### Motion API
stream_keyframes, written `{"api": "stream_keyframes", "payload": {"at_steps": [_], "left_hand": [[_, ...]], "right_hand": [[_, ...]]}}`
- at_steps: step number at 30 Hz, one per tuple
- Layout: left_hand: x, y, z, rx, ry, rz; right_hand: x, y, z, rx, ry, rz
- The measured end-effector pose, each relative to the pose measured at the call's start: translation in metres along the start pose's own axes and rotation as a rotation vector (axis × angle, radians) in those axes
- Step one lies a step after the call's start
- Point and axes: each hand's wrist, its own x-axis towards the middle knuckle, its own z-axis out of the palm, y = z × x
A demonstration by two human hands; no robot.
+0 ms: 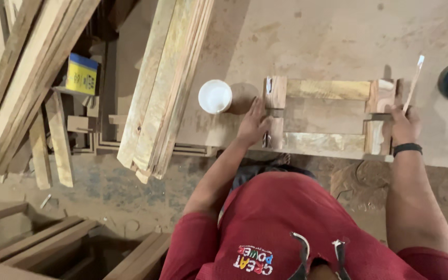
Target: The person applies glue with a wooden spatula from a small bowl onto the joints of a wooden frame on the workbench, then picks up long wooden slats and small blocks, grinds their edges with an angle grinder, and fits the pieces together onto the glued frame.
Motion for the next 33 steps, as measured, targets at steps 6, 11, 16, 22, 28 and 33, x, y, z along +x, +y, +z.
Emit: {"api": "stream_keyframes", "payload": {"at_steps": [6,11,16,22,28,33], "left_hand": [[-0.015,-0.018,0.018,-0.757,0.034,-0.208],[-0.037,-0.032,0.027,-0.812,0.100,-0.238],[-0.051,-0.030,0.040,-1.122,0.117,-0.257],[-0.035,-0.020,0.007,-1.242,0.107,-0.340],[-0.044,-0.025,-0.012,-0.956,0.131,-0.227],[-0.086,-0.056,-0.021,-0.863,0.178,-0.270]], "right_hand": [[-0.003,0.012,-0.009,0.230,-0.012,0.215],[-0.028,0.022,-0.024,0.386,-0.012,0.248],[-0.038,0.023,-0.014,0.595,0.043,0.248],[-0.034,0.015,0.020,0.297,0.074,0.107],[-0.078,0.002,0.063,-0.879,-0.326,-0.625],[-0.142,-0.010,0.101,-0.929,-0.774,-0.248]]}}
